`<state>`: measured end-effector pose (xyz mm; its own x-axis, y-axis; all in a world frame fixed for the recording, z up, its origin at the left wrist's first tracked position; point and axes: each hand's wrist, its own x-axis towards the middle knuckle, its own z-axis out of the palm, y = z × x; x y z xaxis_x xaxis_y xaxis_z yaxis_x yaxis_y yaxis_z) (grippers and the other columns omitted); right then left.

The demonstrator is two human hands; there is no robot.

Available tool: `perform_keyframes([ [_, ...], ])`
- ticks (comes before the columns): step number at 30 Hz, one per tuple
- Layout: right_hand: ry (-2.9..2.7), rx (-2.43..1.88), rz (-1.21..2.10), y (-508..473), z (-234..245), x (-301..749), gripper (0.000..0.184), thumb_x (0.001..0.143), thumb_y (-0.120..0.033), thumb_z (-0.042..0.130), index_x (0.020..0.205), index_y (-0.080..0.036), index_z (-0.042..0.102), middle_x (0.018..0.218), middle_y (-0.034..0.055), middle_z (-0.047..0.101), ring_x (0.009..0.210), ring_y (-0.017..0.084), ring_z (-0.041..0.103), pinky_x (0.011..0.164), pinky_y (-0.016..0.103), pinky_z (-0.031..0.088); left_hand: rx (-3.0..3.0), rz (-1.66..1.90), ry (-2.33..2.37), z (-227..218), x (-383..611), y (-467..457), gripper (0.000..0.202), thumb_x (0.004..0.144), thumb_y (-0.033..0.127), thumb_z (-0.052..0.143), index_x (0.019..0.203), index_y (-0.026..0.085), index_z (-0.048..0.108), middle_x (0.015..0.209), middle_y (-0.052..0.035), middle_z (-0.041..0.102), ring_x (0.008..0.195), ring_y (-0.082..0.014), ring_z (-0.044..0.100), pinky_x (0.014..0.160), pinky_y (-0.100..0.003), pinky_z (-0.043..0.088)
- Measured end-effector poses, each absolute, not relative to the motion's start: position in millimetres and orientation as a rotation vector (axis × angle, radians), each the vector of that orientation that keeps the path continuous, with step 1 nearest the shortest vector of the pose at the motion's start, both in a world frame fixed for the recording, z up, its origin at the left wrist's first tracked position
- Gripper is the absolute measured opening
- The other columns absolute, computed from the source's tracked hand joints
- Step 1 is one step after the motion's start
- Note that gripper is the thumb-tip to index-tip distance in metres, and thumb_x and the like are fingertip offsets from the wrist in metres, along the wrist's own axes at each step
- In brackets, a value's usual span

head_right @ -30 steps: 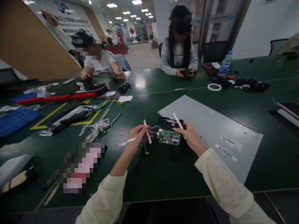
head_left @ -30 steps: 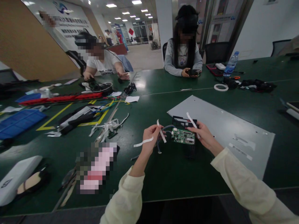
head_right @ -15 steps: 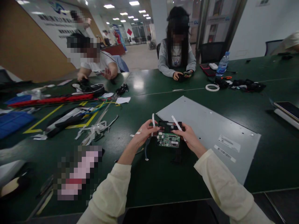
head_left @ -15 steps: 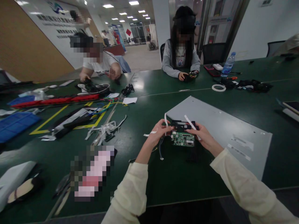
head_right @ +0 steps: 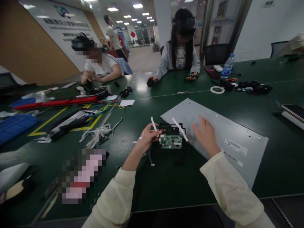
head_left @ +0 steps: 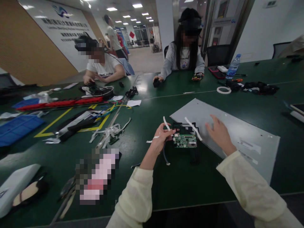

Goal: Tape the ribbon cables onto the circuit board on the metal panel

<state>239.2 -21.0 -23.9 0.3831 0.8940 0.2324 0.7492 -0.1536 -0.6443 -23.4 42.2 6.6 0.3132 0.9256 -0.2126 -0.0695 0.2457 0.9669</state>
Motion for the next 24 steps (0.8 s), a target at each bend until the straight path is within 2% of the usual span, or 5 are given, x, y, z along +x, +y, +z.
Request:
perform_keyframes([
  [2, -1.461, -2.25, 0.044, -22, -37, 247, 0.059, 0.091, -0.048, 0.034, 0.14, -0.016, 0.038, 0.146, 0.0198, 0.031, 0.135, 0.042, 0.022, 0.099, 0.068, 0.017, 1.077, 0.891, 1.028, 7, -26, 43, 0.051, 0.06, 0.028, 0.081, 0.098, 0.021, 0.049, 0.082, -0.0026, 0.07, 0.057, -0.0093, 0.061, 0.047, -0.016, 0.045],
  [5, -1.56, -2.422, -0.033, -22, -52, 249, 0.058, 0.093, -0.05, 0.027, 0.14, -0.02, 0.04, 0.149, 0.0191, 0.025, 0.135, 0.046, 0.016, 0.094, 0.074, 0.012, 1.055, 0.928, 1.042, 9, -28, 44, 0.052, 0.059, 0.028, 0.081, 0.099, 0.02, 0.049, 0.079, -0.0017, 0.069, 0.054, -0.0077, 0.059, 0.047, -0.015, 0.044],
  [12, -1.695, -2.416, -0.003, -19, -53, 241, 0.063, 0.092, -0.052, 0.023, 0.144, -0.018, 0.033, 0.151, 0.0202, 0.02, 0.136, 0.046, 0.012, 0.095, 0.074, 0.01, 1.03, 0.978, 1.076, 19, -30, 45, 0.053, 0.057, 0.028, 0.082, 0.099, 0.021, 0.05, 0.069, 0.0029, 0.065, 0.05, -0.0069, 0.055, 0.046, -0.016, 0.043],
  [17, -1.785, -2.341, -0.064, -22, -51, 229, 0.063, 0.092, -0.053, 0.026, 0.144, -0.019, 0.034, 0.151, 0.0198, 0.022, 0.136, 0.046, 0.012, 0.097, 0.073, 0.011, 1.037, 0.977, 1.04, 25, -33, 41, 0.055, 0.056, 0.029, 0.082, 0.101, 0.02, 0.051, 0.072, 0.0015, 0.067, 0.051, -0.0066, 0.056, 0.046, -0.015, 0.041],
  [24, -2.004, -2.184, -0.023, -25, -44, 206, 0.061, 0.09, -0.048, 0.035, 0.144, -0.019, 0.035, 0.152, 0.0176, 0.022, 0.136, 0.047, 0.014, 0.102, 0.066, 0.014, 1.029, 0.97, 1.034, 29, -33, 34, 0.056, 0.058, 0.028, 0.081, 0.103, 0.02, 0.05, 0.069, 0.0011, 0.066, 0.051, -0.0083, 0.057, 0.045, -0.015, 0.039],
])
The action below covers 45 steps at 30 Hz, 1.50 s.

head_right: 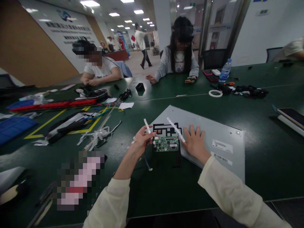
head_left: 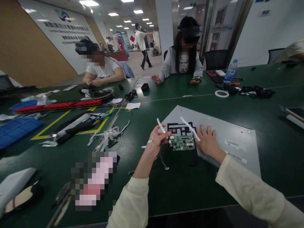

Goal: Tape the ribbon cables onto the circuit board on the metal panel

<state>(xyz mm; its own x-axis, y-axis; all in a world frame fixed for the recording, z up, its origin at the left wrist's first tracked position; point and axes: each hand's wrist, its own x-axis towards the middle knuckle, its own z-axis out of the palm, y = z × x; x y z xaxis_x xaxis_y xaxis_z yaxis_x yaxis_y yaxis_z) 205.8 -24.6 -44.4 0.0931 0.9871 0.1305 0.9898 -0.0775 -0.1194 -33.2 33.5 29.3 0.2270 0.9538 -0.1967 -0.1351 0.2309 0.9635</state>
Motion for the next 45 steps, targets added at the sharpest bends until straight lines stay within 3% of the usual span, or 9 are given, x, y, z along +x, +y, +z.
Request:
perform_keyframes([
  [6, -2.224, -2.09, 0.053, -28, -30, 189, 0.065, 0.086, -0.039, 0.047, 0.145, -0.017, 0.033, 0.153, 0.0165, 0.018, 0.137, 0.046, 0.012, 0.107, 0.061, 0.014, 1.032, 0.981, 1.018, 30, -35, 33, 0.055, 0.058, 0.028, 0.081, 0.103, 0.02, 0.05, 0.067, 0.0027, 0.065, 0.05, -0.0082, 0.057, 0.043, -0.015, 0.037],
  [11, -2.358, -1.898, 0.035, -32, -31, 180, 0.073, 0.08, -0.037, 0.054, 0.146, -0.017, 0.031, 0.151, 0.0158, 0.026, 0.137, 0.047, 0.008, 0.107, 0.062, 0.014, 1.0, 0.985, 1.036, 34, -40, 33, 0.057, 0.058, 0.027, 0.081, 0.104, 0.02, 0.049, 0.072, 0.0005, 0.067, 0.054, -0.0095, 0.06, 0.045, -0.015, 0.04],
  [18, -2.338, -1.582, 0.041, -38, -41, 176, 0.068, 0.083, -0.047, 0.05, 0.143, -0.019, 0.037, 0.149, 0.0133, 0.03, 0.138, 0.042, 0.016, 0.107, 0.06, 0.021, 0.973, 1.004, 1.066, 38, -44, 33, 0.057, 0.056, 0.026, 0.081, 0.103, 0.02, 0.049, 0.07, -0.0012, 0.069, 0.054, -0.0115, 0.062, 0.043, -0.014, 0.038],
  [23, -2.381, -1.401, 0.131, -31, -38, 182, 0.066, 0.082, -0.045, 0.054, 0.141, -0.02, 0.04, 0.147, 0.0137, 0.035, 0.138, 0.036, 0.021, 0.11, 0.059, 0.018, 0.954, 0.985, 1.073, 42, -42, 31, 0.054, 0.058, 0.023, 0.081, 0.102, 0.019, 0.05, 0.071, -0.001, 0.068, 0.049, -0.0073, 0.057, 0.043, -0.013, 0.039],
  [29, -2.284, -1.136, 0.345, -28, -23, 189, 0.063, 0.076, -0.042, 0.065, 0.135, -0.027, 0.049, 0.143, 0.0071, 0.042, 0.137, 0.032, 0.026, 0.112, 0.052, 0.023, 0.966, 0.99, 1.076, 39, -39, 28, 0.051, 0.06, 0.022, 0.08, 0.103, 0.018, 0.052, 0.073, -0.001, 0.067, 0.05, -0.0069, 0.057, 0.043, -0.013, 0.04],
  [35, -2.203, -1.105, 0.603, -37, -13, 190, 0.078, 0.072, -0.041, 0.07, 0.142, -0.033, 0.037, 0.144, 0.0032, 0.04, 0.133, 0.03, 0.036, 0.111, 0.049, 0.03, 0.963, 0.99, 1.07, 34, -37, 29, 0.052, 0.06, 0.022, 0.079, 0.105, 0.019, 0.052, 0.072, -0.0007, 0.065, 0.057, -0.0108, 0.062, 0.043, -0.014, 0.042],
  [39, -2.138, -1.108, 0.665, -41, -15, 188, 0.072, 0.066, -0.044, 0.074, 0.132, -0.03, 0.051, 0.143, 0.0044, 0.041, 0.132, 0.032, 0.037, 0.111, 0.05, 0.028, 0.96, 0.984, 1.076, 32, -37, 29, 0.05, 0.062, 0.023, 0.078, 0.105, 0.019, 0.053, 0.077, -0.0016, 0.066, 0.055, -0.0091, 0.061, 0.045, -0.015, 0.043],
  [41, -2.037, -1.134, 0.708, -40, -18, 187, 0.073, 0.064, -0.041, 0.076, 0.132, -0.028, 0.051, 0.14, 0.006, 0.045, 0.129, 0.032, 0.04, 0.109, 0.049, 0.031, 0.958, 0.983, 1.076, 31, -37, 30, 0.048, 0.063, 0.023, 0.078, 0.104, 0.019, 0.053, 0.078, -0.0013, 0.066, 0.054, -0.0084, 0.06, 0.045, -0.015, 0.043],
  [45, -1.776, -1.108, 0.91, -31, -27, 191, 0.054, 0.078, -0.036, 0.063, 0.129, -0.024, 0.054, 0.128, 0.0084, 0.057, 0.12, 0.028, 0.051, 0.104, 0.045, 0.038, 0.941, 0.985, 1.077, 30, -36, 29, 0.049, 0.062, 0.022, 0.077, 0.104, 0.019, 0.052, 0.077, -0.001, 0.067, 0.056, -0.0088, 0.06, 0.046, -0.015, 0.044],
])
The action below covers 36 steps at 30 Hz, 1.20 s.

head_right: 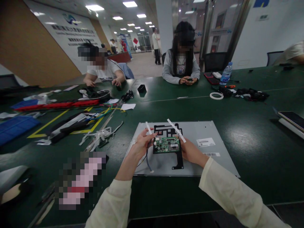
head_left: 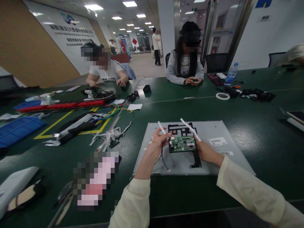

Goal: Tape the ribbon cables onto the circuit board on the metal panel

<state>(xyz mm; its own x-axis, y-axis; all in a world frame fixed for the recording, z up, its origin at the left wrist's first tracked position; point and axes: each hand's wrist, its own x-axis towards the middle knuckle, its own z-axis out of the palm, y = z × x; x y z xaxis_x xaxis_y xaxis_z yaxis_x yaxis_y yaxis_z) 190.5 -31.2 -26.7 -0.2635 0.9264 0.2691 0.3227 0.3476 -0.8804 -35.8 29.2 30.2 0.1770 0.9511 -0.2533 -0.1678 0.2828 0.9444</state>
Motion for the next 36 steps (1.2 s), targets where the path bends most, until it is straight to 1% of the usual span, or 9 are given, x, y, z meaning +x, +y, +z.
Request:
perform_keyframes([
  [2, -1.478, -1.13, 1.03, -25, -29, 196, 0.044, 0.083, -0.038, 0.055, 0.124, -0.022, 0.057, 0.115, 0.0086, 0.064, 0.111, 0.026, 0.057, 0.097, 0.044, 0.043, 0.932, 0.984, 1.083, 30, -34, 28, 0.049, 0.062, 0.022, 0.077, 0.103, 0.019, 0.052, 0.075, -0.0008, 0.067, 0.054, -0.0085, 0.059, 0.045, -0.015, 0.043],
  [5, -1.004, -1.072, 1.271, -18, -26, 207, 0.049, 0.085, -0.045, 0.052, 0.129, -0.024, 0.051, 0.102, 0.0076, 0.068, 0.096, 0.023, 0.064, 0.081, 0.039, 0.052, 0.921, 0.988, 1.105, 28, -31, 27, 0.049, 0.062, 0.022, 0.077, 0.103, 0.018, 0.052, 0.072, 0.0005, 0.065, 0.05, -0.0074, 0.057, 0.043, -0.015, 0.04],
  [10, -0.819, -0.934, 1.564, -23, -14, 210, 0.056, 0.082, -0.046, 0.058, 0.133, -0.028, 0.046, 0.102, 0.0062, 0.068, 0.086, 0.019, 0.065, 0.069, 0.033, 0.054, 0.925, 0.983, 1.106, 23, -27, 26, 0.048, 0.061, 0.022, 0.078, 0.101, 0.019, 0.052, 0.074, 0.0, 0.066, 0.053, -0.0073, 0.057, 0.045, -0.015, 0.041],
  [14, -0.859, -1.029, 1.541, -27, -16, 202, 0.067, 0.073, -0.034, 0.071, 0.134, -0.026, 0.044, 0.103, 0.0062, 0.069, 0.088, 0.02, 0.065, 0.068, 0.032, 0.055, 0.936, 0.985, 1.11, 14, -25, 27, 0.049, 0.06, 0.024, 0.08, 0.1, 0.02, 0.051, 0.07, 0.0013, 0.065, 0.054, -0.0084, 0.058, 0.047, -0.016, 0.042],
  [19, -0.879, -1.107, 1.472, -23, -24, 199, 0.074, 0.068, -0.032, 0.075, 0.134, -0.023, 0.043, 0.103, 0.0076, 0.069, 0.087, 0.021, 0.066, 0.068, 0.033, 0.056, 0.96, 0.976, 1.1, 6, -21, 28, 0.055, 0.06, 0.025, 0.08, 0.104, 0.021, 0.046, 0.069, 0.002, 0.065, 0.055, -0.0118, 0.062, 0.049, -0.019, 0.044],
  [23, -0.863, -1.152, 1.418, -22, -25, 201, 0.072, 0.068, -0.033, 0.074, 0.133, -0.021, 0.045, 0.103, 0.008, 0.07, 0.091, 0.023, 0.066, 0.068, 0.033, 0.056, 0.985, 1.085, 1.049, 7, -18, 28, 0.057, 0.06, 0.023, 0.08, 0.103, 0.023, 0.043, 0.084, -0.0021, 0.068, 0.072, -0.0158, 0.066, 0.06, -0.023, 0.048],
  [28, -0.812, -1.175, 1.35, -23, -21, 205, 0.069, 0.068, -0.032, 0.073, 0.131, -0.022, 0.046, 0.102, 0.0076, 0.07, 0.093, 0.023, 0.066, 0.067, 0.031, 0.056, 0.983, 1.299, 1.109, 13, -23, 34, 0.035, 0.069, 0.034, 0.071, 0.095, 0.022, 0.05, 0.094, -0.0036, 0.066, 0.092, -0.0168, 0.064, 0.07, -0.022, 0.048],
  [32, -0.772, -1.224, 1.311, -20, -22, 210, 0.068, 0.067, -0.03, 0.074, 0.129, -0.022, 0.048, 0.1, 0.0064, 0.07, 0.089, 0.021, 0.067, 0.064, 0.027, 0.056, 0.949, 1.328, 1.084, 11, -30, 41, 0.029, 0.072, 0.042, 0.067, 0.089, 0.019, 0.059, 0.085, -0.0026, 0.063, 0.08, -0.0138, 0.062, 0.065, -0.021, 0.048],
  [36, -0.781, -1.235, 1.315, -17, -26, 213, 0.066, 0.067, -0.031, 0.074, 0.127, -0.021, 0.049, 0.1, 0.0062, 0.07, 0.09, 0.02, 0.067, 0.066, 0.026, 0.056, 0.999, 1.265, 1.054, 9, -33, 42, 0.027, 0.073, 0.039, 0.067, 0.089, 0.018, 0.064, 0.073, -0.0018, 0.061, 0.069, -0.0115, 0.058, 0.061, -0.02, 0.046],
])
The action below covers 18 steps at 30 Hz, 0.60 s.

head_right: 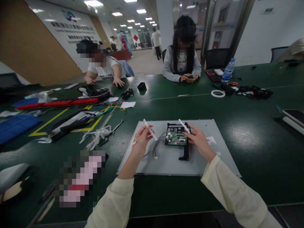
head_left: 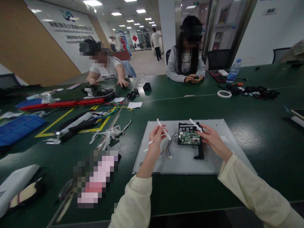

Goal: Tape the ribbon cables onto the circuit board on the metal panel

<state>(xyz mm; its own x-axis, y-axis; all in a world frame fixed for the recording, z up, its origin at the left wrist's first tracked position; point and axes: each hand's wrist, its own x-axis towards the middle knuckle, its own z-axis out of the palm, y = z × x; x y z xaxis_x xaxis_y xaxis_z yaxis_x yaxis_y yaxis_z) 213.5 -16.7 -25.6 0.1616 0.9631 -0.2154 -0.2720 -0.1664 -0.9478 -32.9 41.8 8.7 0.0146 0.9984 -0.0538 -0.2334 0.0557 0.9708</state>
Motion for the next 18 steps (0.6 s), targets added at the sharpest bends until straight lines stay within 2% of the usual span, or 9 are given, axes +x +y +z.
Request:
perform_keyframes([
  [7, -0.84, -1.296, 1.287, -13, -33, 216, 0.066, 0.067, -0.032, 0.073, 0.128, -0.021, 0.049, 0.1, 0.0063, 0.07, 0.087, 0.02, 0.067, 0.063, 0.026, 0.056, 1.087, 1.164, 1.103, 14, -29, 36, 0.02, 0.072, 0.032, 0.066, 0.084, 0.016, 0.067, 0.07, -0.003, 0.063, 0.066, -0.0115, 0.058, 0.06, -0.019, 0.045],
  [18, -0.998, -1.444, 1.19, -6, -37, 222, 0.067, 0.07, -0.037, 0.069, 0.131, -0.019, 0.047, 0.101, 0.007, 0.069, 0.081, 0.019, 0.066, 0.06, 0.027, 0.054, 1.135, 1.128, 1.147, 19, -26, 30, 0.02, 0.07, 0.034, 0.067, 0.081, 0.016, 0.069, 0.068, -0.0041, 0.065, 0.064, -0.0131, 0.059, 0.059, -0.021, 0.045],
])
